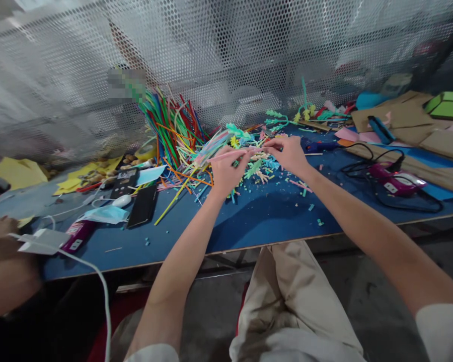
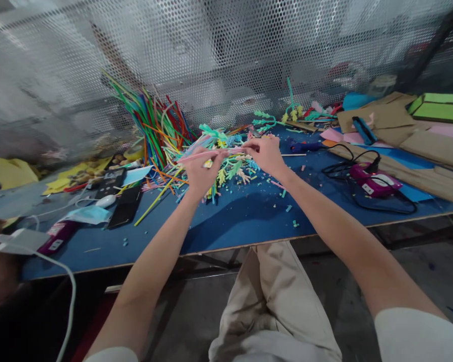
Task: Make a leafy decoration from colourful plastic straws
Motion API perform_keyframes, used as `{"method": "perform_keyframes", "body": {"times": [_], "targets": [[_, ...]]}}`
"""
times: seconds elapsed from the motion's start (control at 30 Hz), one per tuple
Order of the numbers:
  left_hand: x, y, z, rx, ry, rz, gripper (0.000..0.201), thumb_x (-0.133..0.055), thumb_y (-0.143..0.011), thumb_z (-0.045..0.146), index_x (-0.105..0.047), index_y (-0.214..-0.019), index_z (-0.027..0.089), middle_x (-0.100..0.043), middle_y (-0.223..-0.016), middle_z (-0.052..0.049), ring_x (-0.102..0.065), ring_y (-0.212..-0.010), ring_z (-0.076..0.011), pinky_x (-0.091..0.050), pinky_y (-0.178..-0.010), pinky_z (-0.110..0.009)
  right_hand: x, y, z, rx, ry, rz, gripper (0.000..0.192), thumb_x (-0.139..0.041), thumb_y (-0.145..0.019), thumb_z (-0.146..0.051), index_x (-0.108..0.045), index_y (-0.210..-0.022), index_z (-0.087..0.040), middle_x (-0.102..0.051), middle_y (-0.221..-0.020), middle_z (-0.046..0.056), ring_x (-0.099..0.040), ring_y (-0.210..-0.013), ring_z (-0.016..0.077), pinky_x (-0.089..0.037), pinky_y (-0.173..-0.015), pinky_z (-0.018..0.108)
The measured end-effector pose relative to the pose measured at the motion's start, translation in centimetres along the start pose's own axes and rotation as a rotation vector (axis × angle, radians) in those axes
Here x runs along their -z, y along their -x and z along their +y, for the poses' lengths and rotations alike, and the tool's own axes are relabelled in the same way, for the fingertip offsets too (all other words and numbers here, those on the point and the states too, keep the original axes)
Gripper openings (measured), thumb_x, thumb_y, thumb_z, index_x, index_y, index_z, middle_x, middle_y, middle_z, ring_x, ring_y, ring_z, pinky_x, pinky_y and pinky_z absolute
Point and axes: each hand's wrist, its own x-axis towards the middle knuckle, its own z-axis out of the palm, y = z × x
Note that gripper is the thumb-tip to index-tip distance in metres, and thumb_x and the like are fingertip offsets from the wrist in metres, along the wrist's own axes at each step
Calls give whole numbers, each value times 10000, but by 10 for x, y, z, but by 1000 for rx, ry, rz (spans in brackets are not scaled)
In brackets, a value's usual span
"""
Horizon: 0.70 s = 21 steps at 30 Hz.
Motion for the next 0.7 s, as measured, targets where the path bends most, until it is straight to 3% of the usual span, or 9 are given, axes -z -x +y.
{"method": "perform_keyframes", "body": {"times": [0.17, 0.27, 0.4, 0.5, 0.57, 0.63, 0.7], "targets": [[3, 4, 8, -223, -75, -202, 330, -585, -1102, 505, -873, -1117, 344, -863, -974, -48, -758, -979, -245, -528, -940, -463, 2, 5, -14, 78, 126, 9, 340, -649, -1045, -537, -874, -976, -292, -824, -871, 55, -704, -902, 272, -357, -1136, 597], [4, 3, 11, -227, -90, -229, 358, -533, -1124, 493, -856, -1175, 347, -860, -1077, -58, -748, -1105, -259, -535, -985, -480, 3, 10, -22, 168, 171, -28, 339, -581, -1077, -508, -852, -1051, -306, -844, -990, 45, -676, -1039, 289, -319, -1163, 592], [-1, 1, 10, -226, -35, -273, 395, -465, -1151, 473, -786, -1336, 337, -825, -1260, -58, -736, -1237, -251, -552, -1079, -481, -1, 15, -24, 221, 169, -70, 271, -600, -1046, -450, -806, -1007, -278, -831, -999, 45, -661, -1056, 304, -303, -1168, 607], [-4, 1, 10, -222, 9, -300, 458, -394, -1168, 440, -668, -1505, 294, -791, -1363, -83, -732, -1288, -255, -565, -1098, -469, -4, 14, -22, 133, 114, 1, 243, -672, -986, -444, -799, -938, -242, -806, -924, 71, -682, -985, 296, -374, -1135, 592], [-4, 2, 11, -216, 8, -303, 473, -444, -1156, 442, -583, -1577, 279, -811, -1310, -80, -746, -1254, -260, -560, -1090, -467, -5, 11, -21, 48, -2, 58, 273, -688, -967, -473, -809, -916, -233, -806, -900, 76, -703, -903, 275, -489, -1040, 533], [-1, 2, 11, -200, -31, -264, 446, -521, -1132, 431, -598, -1540, 267, -841, -1186, -61, -758, -1170, -262, -541, -1072, -465, -5, 7, -18, -23, -149, 103, 302, -696, -951, -508, -814, -898, -235, -815, -894, 68, -722, -841, 257, -571, -914, 465], [1, 1, 9, -154, -94, -189, 330, -559, -1117, 421, -705, -1360, 253, -844, -1071, -56, -749, -1095, -261, -513, -1054, -457, -5, 4, -14, -74, -269, 141, 299, -716, -928, -515, -809, -873, -236, -822, -896, 59, -740, -832, 250, -603, -856, 425]]}}
